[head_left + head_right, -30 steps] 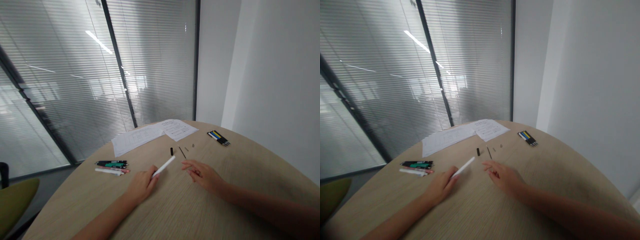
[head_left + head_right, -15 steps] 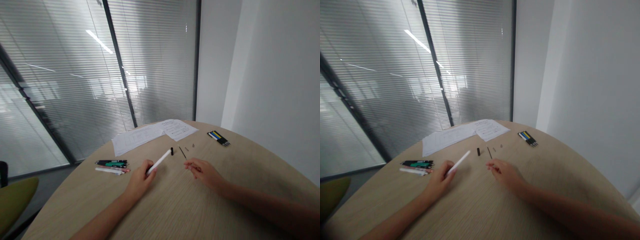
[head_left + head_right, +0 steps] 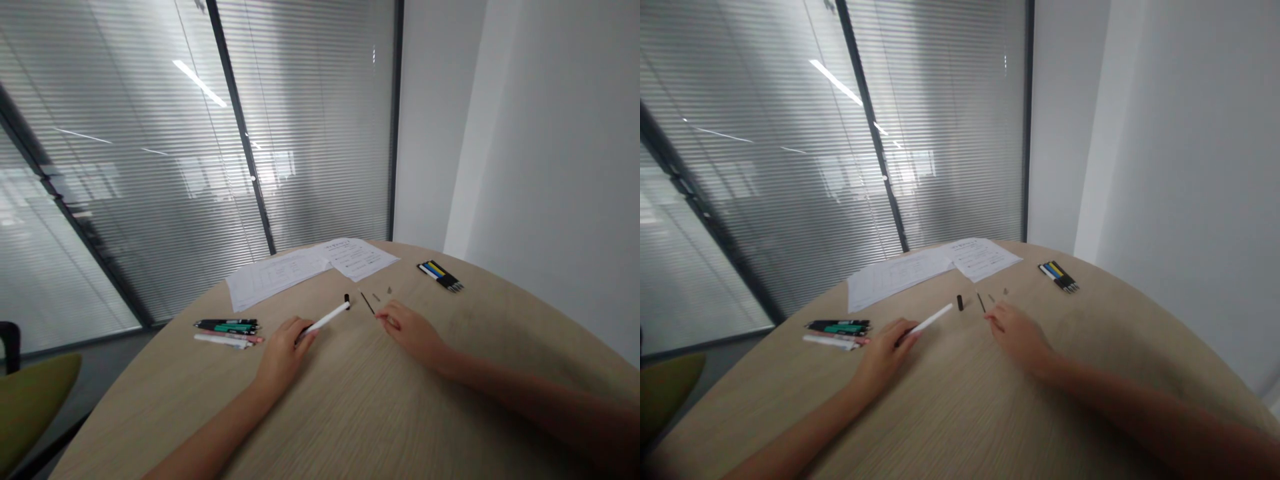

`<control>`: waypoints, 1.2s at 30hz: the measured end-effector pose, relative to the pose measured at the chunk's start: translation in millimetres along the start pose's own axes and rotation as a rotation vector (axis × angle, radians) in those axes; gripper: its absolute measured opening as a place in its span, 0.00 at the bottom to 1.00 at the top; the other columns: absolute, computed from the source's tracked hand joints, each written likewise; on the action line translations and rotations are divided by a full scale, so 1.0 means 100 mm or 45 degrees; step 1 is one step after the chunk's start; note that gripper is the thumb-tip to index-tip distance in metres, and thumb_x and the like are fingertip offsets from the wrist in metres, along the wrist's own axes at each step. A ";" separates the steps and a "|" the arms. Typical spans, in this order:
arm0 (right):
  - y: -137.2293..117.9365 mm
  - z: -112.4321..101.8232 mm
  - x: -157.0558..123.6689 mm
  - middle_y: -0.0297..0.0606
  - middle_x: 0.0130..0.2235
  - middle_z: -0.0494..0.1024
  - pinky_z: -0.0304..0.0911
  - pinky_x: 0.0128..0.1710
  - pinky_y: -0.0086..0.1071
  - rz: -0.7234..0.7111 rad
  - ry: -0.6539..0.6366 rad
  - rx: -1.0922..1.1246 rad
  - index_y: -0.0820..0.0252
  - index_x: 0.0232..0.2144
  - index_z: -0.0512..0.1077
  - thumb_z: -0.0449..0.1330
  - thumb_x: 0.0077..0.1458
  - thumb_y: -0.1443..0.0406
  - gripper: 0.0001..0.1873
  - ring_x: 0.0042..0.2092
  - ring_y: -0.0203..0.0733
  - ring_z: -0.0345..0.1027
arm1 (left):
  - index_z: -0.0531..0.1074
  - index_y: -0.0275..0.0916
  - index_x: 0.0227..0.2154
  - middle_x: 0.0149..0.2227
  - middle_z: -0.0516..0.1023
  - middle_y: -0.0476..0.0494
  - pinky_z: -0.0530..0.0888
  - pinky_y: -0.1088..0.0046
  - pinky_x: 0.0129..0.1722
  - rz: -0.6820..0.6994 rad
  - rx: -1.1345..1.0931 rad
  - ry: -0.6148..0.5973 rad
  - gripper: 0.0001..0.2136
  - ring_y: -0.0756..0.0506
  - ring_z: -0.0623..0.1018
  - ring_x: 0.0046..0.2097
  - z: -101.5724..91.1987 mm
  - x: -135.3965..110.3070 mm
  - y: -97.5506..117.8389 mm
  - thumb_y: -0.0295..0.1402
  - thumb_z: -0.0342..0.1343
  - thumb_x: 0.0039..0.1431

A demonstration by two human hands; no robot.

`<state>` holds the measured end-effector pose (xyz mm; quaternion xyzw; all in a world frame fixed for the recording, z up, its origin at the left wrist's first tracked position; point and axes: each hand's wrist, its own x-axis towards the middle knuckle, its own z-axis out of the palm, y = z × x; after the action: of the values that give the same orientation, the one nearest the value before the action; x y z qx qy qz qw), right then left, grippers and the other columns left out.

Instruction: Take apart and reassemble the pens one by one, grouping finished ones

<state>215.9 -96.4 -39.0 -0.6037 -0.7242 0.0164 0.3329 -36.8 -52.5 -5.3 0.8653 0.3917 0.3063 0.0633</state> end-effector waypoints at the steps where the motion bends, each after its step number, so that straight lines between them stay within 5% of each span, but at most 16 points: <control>1: 0.00 0.00 0.02 0.40 0.37 0.71 0.60 0.41 0.34 -0.032 0.019 -0.101 0.59 0.35 0.69 0.50 0.51 0.70 0.10 0.41 0.39 0.64 | 0.70 0.38 0.31 0.29 0.73 0.44 0.67 0.72 0.34 0.000 0.010 0.005 0.11 0.46 0.72 0.33 0.00 0.00 0.00 0.37 0.44 0.56; 6: -0.02 0.00 0.10 0.42 0.39 0.69 0.61 0.39 0.34 -0.029 -0.031 -0.384 0.59 0.37 0.70 0.51 0.52 0.66 0.11 0.41 0.42 0.64 | 0.70 0.38 0.31 0.30 0.74 0.44 0.66 0.67 0.38 0.033 0.105 0.020 0.09 0.44 0.71 0.35 0.01 0.01 -0.02 0.35 0.47 0.54; 15: 0.06 0.01 0.10 0.40 0.36 0.72 0.58 0.42 0.35 -0.274 -0.076 -0.367 0.59 0.29 0.73 0.52 0.53 0.67 0.09 0.40 0.41 0.63 | 0.70 0.39 0.29 0.30 0.74 0.45 0.66 0.67 0.38 0.022 0.183 -0.042 0.06 0.45 0.72 0.35 0.00 0.01 0.01 0.32 0.49 0.52; 23: 0.04 -0.07 0.07 0.40 0.37 0.75 0.57 0.40 0.33 -0.064 -0.099 -0.541 0.60 0.34 0.71 0.48 0.53 0.74 0.13 0.40 0.41 0.66 | 0.69 0.39 0.29 0.31 0.74 0.45 0.66 0.68 0.38 -0.026 0.276 -0.061 0.04 0.44 0.73 0.37 0.00 0.00 -0.01 0.28 0.51 0.50; 36: -0.03 -0.12 0.10 0.47 0.39 0.73 0.59 0.39 0.37 -0.008 -0.211 -0.851 0.67 0.39 0.68 0.46 0.52 0.78 0.15 0.42 0.47 0.65 | 0.70 0.38 0.31 0.33 0.74 0.45 0.64 0.65 0.41 -0.114 0.318 -0.116 0.06 0.43 0.72 0.39 0.00 0.01 -0.05 0.28 0.50 0.50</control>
<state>219.5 -93.1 -23.7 -0.6737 -0.7161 -0.1736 0.0568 -39.7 -48.9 -6.3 0.8612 0.4616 0.2122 -0.0136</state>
